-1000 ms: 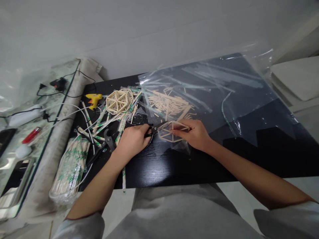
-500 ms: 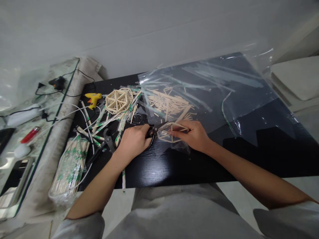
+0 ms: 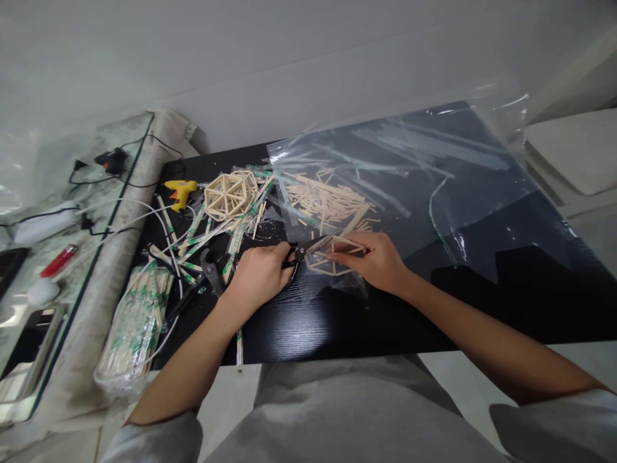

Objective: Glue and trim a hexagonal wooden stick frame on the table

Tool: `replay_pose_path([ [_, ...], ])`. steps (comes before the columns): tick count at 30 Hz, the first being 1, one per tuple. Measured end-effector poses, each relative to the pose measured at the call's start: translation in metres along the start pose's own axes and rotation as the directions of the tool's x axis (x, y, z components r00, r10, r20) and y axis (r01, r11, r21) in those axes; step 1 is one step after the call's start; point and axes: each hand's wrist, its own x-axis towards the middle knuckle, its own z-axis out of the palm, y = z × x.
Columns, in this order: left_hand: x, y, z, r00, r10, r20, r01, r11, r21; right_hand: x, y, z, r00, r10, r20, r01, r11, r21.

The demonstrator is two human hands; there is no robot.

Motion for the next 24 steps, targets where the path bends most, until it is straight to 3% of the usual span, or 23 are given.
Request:
replay_pose_path([
  [11, 0.0017, -0.0030, -0.0040, 1.000, -0.015, -0.004, 0.014, 0.999, -0.032, 0.0003, 0.0041, 0.0020, 0.999, 0.042, -0.002, -0.041, 0.994, 0.102],
  [16, 0.0032, -0.0041, -0.0029, 1.000, -0.018, -0.019, 0.018, 0.999, -0.034, -0.0002, 0.0071, 0.0046, 0.993, 0.116, -0.007, -0.110, 0.962, 0.251],
  [24, 0.0035, -0.0049, 0.0022, 0.999, -0.016, -0.052, 0.013, 0.998, -0.057, -0.0010, 0.0091, 0.0049, 0.995, 0.096, 0.022, -0.099, 0.967, 0.236],
])
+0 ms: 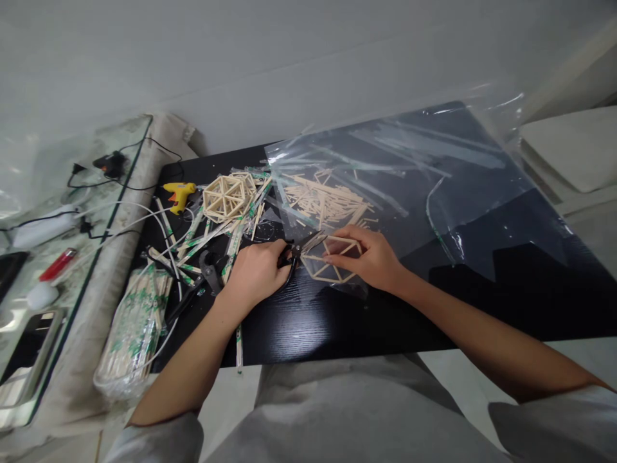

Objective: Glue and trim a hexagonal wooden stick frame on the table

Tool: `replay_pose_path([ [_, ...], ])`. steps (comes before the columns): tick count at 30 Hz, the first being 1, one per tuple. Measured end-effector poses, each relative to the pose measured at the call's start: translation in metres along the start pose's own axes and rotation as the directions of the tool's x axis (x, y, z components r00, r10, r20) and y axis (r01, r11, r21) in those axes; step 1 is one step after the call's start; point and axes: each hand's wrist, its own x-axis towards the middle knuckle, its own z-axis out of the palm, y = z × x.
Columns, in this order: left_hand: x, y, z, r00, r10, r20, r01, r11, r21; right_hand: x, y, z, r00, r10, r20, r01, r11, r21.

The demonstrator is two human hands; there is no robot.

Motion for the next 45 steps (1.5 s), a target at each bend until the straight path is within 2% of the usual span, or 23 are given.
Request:
replay_pose_path([
  [7, 0.000, -0.002, 0.001, 1.000, 0.020, -0.013, -0.021, 1.000, -0.011, 0.000, -0.001, -0.001, 1.000, -0.001, 0.001, 0.001, 1.000, -0.018],
  [13, 0.000, -0.003, 0.002, 0.999, 0.043, -0.013, -0.043, 0.999, -0.013, -0.001, -0.004, -0.001, 0.998, 0.027, 0.053, -0.027, 1.000, -0.005],
  [24, 0.001, -0.007, -0.001, 0.997, 0.069, 0.036, -0.068, 0.997, -0.018, 0.001, -0.006, -0.005, 0.993, 0.106, 0.051, -0.105, 0.994, -0.027],
  [32, 0.002, -0.015, -0.002, 0.993, 0.102, 0.059, -0.101, 0.994, -0.029, 0.003, -0.012, -0.009, 0.990, 0.094, 0.108, -0.086, 0.993, -0.076],
  [35, 0.004, -0.019, 0.000, 0.997, 0.079, -0.006, -0.079, 0.994, -0.070, 0.004, -0.012, -0.009, 0.985, 0.129, 0.110, -0.128, 0.992, -0.021],
  [37, 0.006, -0.021, 0.004, 0.997, 0.017, -0.080, -0.026, 0.994, -0.105, 0.005, -0.011, -0.008, 0.982, 0.157, 0.101, -0.160, 0.987, 0.026],
  [41, 0.011, -0.022, 0.011, 0.976, -0.123, -0.179, 0.096, 0.984, -0.150, 0.005, -0.008, -0.007, 0.976, 0.188, 0.108, -0.199, 0.976, 0.094],
  [45, 0.014, -0.023, 0.015, 0.956, -0.179, -0.233, 0.142, 0.976, -0.165, 0.004, -0.007, -0.006, 0.971, 0.201, 0.127, -0.221, 0.961, 0.169],
])
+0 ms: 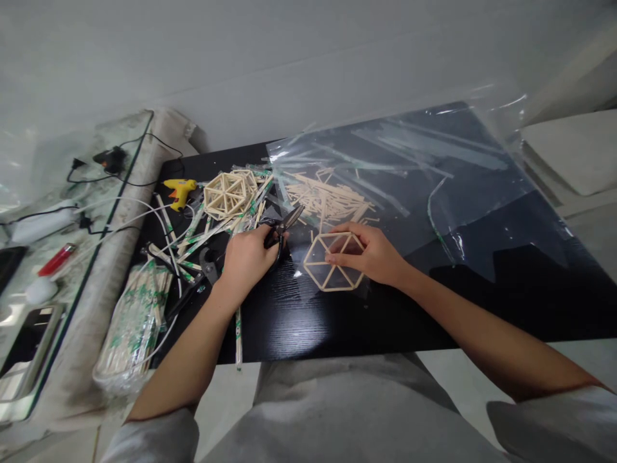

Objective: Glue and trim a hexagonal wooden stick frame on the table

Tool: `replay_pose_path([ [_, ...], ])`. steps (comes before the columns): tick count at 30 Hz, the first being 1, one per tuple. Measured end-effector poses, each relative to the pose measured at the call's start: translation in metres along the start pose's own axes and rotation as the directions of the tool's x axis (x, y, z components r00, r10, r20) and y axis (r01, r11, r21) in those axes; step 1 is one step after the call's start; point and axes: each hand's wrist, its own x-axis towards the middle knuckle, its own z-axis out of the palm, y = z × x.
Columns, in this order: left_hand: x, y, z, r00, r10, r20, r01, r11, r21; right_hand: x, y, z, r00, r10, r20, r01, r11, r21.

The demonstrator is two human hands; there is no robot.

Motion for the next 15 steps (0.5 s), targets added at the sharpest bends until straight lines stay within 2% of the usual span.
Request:
replay_pose_path([
  [4, -0.001, 0.002, -0.001, 0.999, -0.020, -0.025, 0.016, 0.989, -0.149, -0.001, 0.000, 0.001, 1.000, -0.002, 0.018, 0.002, 1.000, 0.009],
  [7, -0.002, 0.004, 0.000, 0.999, -0.026, 0.021, 0.031, 0.937, -0.348, -0.002, 0.001, 0.002, 1.000, -0.011, 0.029, 0.010, 1.000, 0.024],
  [11, -0.005, 0.006, 0.003, 0.987, 0.010, 0.157, 0.092, 0.773, -0.627, -0.001, 0.003, 0.003, 0.999, -0.016, 0.042, 0.014, 0.999, 0.046],
  [15, -0.007, 0.013, -0.001, 0.952, 0.072, 0.299, 0.196, 0.607, -0.770, -0.001, 0.006, 0.004, 0.998, -0.019, 0.066, 0.016, 0.999, 0.049],
])
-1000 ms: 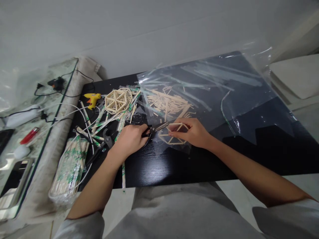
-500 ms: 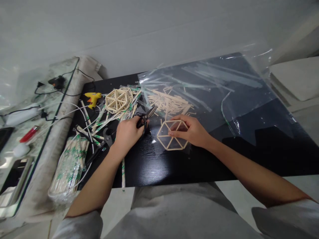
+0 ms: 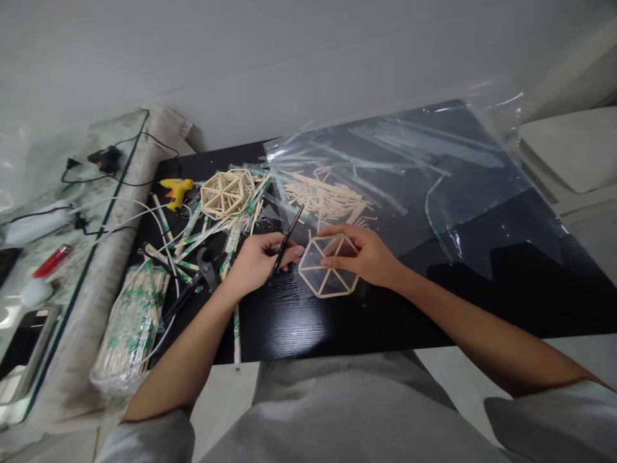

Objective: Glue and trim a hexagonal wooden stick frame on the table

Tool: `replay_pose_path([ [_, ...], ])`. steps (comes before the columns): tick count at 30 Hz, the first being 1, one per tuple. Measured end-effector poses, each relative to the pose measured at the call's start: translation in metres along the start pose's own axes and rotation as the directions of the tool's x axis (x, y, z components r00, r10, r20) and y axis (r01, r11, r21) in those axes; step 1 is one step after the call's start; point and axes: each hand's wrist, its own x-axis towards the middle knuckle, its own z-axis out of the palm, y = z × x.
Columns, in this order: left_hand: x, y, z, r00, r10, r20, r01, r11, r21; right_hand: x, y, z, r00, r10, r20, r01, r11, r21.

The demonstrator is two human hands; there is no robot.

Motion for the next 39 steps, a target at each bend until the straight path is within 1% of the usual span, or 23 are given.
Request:
replay_pose_path([
  [2, -0.001, 0.006, 0.002, 0.999, -0.012, 0.050, 0.014, 0.999, -0.042, 0.000, 0.000, 0.001, 1.000, 0.000, 0.014, 0.000, 1.000, -0.014],
  [6, -0.003, 0.016, 0.004, 0.994, -0.008, 0.108, 0.013, 0.999, -0.042, -0.002, -0.002, 0.002, 0.999, 0.017, 0.032, -0.016, 0.999, -0.039],
  [9, -0.003, 0.019, 0.004, 0.992, 0.001, 0.124, 0.003, 0.999, -0.033, -0.002, -0.003, 0.003, 0.999, 0.028, 0.027, -0.027, 0.999, -0.022],
  [12, -0.003, 0.020, 0.004, 0.993, 0.005, 0.117, -0.001, 0.999, -0.032, -0.002, -0.004, 0.004, 1.000, 0.017, -0.013, -0.017, 1.000, -0.011],
  [17, -0.003, 0.020, 0.003, 0.997, -0.010, 0.080, 0.015, 0.998, -0.057, -0.002, -0.007, 0.005, 0.993, 0.007, -0.114, -0.012, 0.999, -0.045],
  [21, -0.003, 0.018, 0.004, 0.999, -0.014, 0.031, 0.017, 0.996, -0.085, -0.001, -0.010, 0.005, 0.989, -0.004, -0.149, 0.011, 0.999, 0.045],
  [24, -0.002, 0.012, 0.004, 1.000, -0.001, -0.022, -0.001, 0.994, -0.109, 0.000, -0.008, 0.002, 0.989, 0.065, -0.134, -0.046, 0.989, 0.139],
  [26, -0.001, 0.008, 0.004, 0.998, 0.011, -0.061, -0.018, 0.992, -0.128, 0.002, -0.005, 0.001, 0.990, 0.107, -0.094, -0.086, 0.976, 0.199],
  [29, 0.000, 0.006, 0.004, 0.994, 0.025, -0.110, -0.042, 0.987, -0.155, 0.004, 0.000, 0.002, 0.990, 0.133, -0.042, -0.116, 0.955, 0.273],
  [31, -0.001, 0.008, 0.006, 0.992, 0.022, -0.125, -0.042, 0.987, -0.158, 0.005, 0.002, 0.003, 0.988, 0.147, -0.054, -0.123, 0.944, 0.307],
  [36, -0.002, 0.011, 0.006, 0.994, -0.005, -0.114, -0.005, 0.996, -0.088, 0.005, 0.001, 0.001, 0.979, 0.127, -0.157, -0.084, 0.964, 0.252],
  [38, -0.002, 0.009, 0.004, 0.988, 0.013, -0.154, -0.013, 1.000, 0.000, 0.004, 0.000, -0.001, 0.980, 0.101, -0.171, -0.060, 0.971, 0.230],
  [39, -0.002, 0.008, 0.002, 0.983, 0.035, -0.182, -0.023, 0.997, 0.070, 0.004, -0.001, -0.002, 0.981, 0.085, -0.174, -0.045, 0.975, 0.219],
])
